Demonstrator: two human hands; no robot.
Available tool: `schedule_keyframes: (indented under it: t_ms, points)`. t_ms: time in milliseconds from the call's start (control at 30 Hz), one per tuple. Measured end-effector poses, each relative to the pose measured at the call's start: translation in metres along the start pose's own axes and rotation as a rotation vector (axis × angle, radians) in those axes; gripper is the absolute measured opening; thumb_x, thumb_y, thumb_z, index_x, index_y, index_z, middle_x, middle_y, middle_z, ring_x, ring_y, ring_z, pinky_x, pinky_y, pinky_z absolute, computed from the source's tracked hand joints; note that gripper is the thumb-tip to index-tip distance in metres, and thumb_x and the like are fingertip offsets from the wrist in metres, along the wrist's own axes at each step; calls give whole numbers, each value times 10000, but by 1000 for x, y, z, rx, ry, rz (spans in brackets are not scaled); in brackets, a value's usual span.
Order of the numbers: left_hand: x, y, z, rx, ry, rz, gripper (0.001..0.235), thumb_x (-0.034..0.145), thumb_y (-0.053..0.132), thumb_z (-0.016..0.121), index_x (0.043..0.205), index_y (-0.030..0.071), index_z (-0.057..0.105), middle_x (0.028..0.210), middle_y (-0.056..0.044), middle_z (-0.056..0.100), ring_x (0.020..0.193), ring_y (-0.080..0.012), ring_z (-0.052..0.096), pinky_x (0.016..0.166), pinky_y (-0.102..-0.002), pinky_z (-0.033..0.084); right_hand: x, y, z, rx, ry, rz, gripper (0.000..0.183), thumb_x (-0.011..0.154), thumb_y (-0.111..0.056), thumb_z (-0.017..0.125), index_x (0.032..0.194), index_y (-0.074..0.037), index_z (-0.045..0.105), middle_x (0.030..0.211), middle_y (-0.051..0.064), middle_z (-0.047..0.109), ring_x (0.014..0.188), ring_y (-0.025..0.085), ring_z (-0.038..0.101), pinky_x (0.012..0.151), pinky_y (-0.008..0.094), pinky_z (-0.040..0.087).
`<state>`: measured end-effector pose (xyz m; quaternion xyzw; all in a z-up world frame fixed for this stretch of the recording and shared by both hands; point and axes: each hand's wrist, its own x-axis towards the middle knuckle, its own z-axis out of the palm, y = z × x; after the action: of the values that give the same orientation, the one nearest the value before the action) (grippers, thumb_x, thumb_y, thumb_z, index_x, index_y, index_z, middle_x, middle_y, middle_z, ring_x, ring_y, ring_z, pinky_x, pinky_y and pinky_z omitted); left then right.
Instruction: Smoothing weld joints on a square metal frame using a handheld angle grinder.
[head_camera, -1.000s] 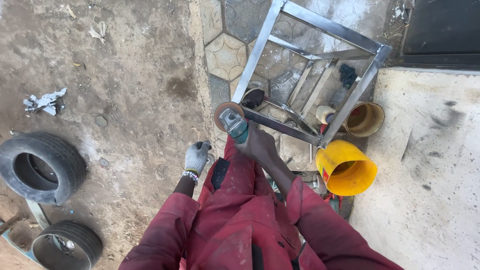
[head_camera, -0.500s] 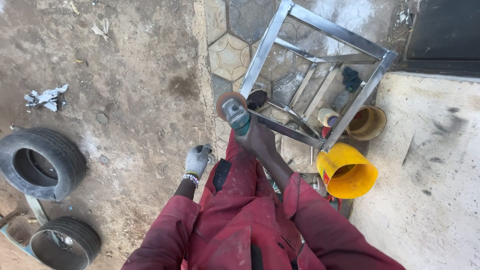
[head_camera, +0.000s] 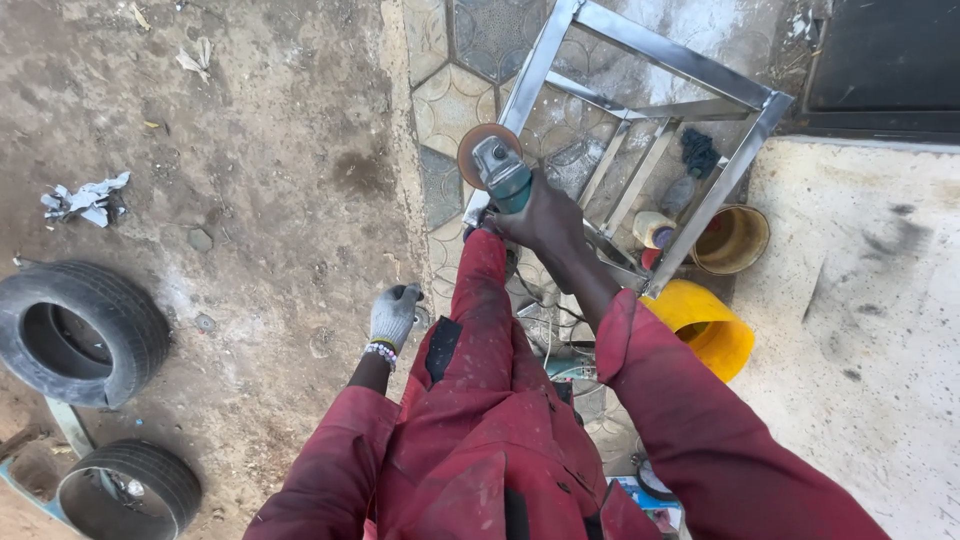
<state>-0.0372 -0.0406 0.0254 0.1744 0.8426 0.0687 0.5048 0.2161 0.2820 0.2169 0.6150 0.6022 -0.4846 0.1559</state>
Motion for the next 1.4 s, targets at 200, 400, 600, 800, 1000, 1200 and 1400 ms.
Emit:
schedule_keyframes:
  t_ms: [200, 400, 600, 800, 1000, 1200, 1400]
  points:
    - [1, -21, 8, -9, -19, -31, 505, 1117, 600, 755, 1158, 150, 982, 1170, -142, 958, 1286, -458, 870, 1127, -576, 643, -23, 32, 89, -159, -174, -26, 992, 989, -843, 705, 1687, -148, 586, 1608, 258, 836, 1541, 500, 784, 1340, 655, 579]
    - [7, -21, 3, -17, -17, -42, 485, 1108, 617, 763, 1163, 187, 982, 1121, -72, 960, 1147, -331, 907, 1092, -546, 654, -1, 46, 72, -24, -162, 61, 941, 972, -770, 787, 1644, -149, 567, 1479, 289, 870, 1480, 536, 803, 1240, 707, 620]
    - [24, -40, 18, -11, -6, 2, 486, 1115, 585, 758, 1133, 153, 980, 1090, -111, 941, 1098, -360, 898, 1060, -531, 641, 51, 47, -15, 18, 128, -12, 979, 938, -740, 949, 1600, -106, 606, 1446, 312, 844, 1452, 567, 791, 1215, 701, 613]
    - [-4, -10, 15, 10, -37, 5, 506, 1114, 619, 754, 1137, 172, 992, 1193, -162, 953, 1341, -472, 850, 1173, -584, 629, -12, 13, -11, 43, -8, -20, 879, 1021, -595, 874, 1637, -48, 569, 1492, 368, 821, 1480, 620, 767, 1250, 739, 592]
    - [-5, -3, 10, 3, -25, -21, 520, 1101, 633, 764, 1151, 171, 996, 1177, -149, 960, 1255, -463, 877, 1110, -556, 650, -36, 50, 106, -105, -186, 18, 904, 1004, -778, 751, 1631, -162, 542, 1499, 271, 845, 1481, 524, 800, 1273, 720, 618]
    - [25, -27, 17, -19, -5, -26, 472, 1090, 605, 780, 1129, 185, 992, 1076, -118, 955, 1007, -367, 916, 975, -514, 672, -2, 32, 41, -7, -123, 6, 1002, 1000, -841, 687, 1708, -172, 452, 1538, 260, 855, 1496, 483, 800, 1309, 672, 609]
    - [11, -24, 23, -17, -6, -21, 487, 1118, 570, 774, 1157, 135, 990, 1077, -171, 937, 1014, -392, 900, 955, -504, 655, 79, 28, -30, 35, 154, -81, 858, 1065, -712, 859, 1590, -75, 627, 1359, 309, 882, 1361, 554, 846, 1136, 684, 644]
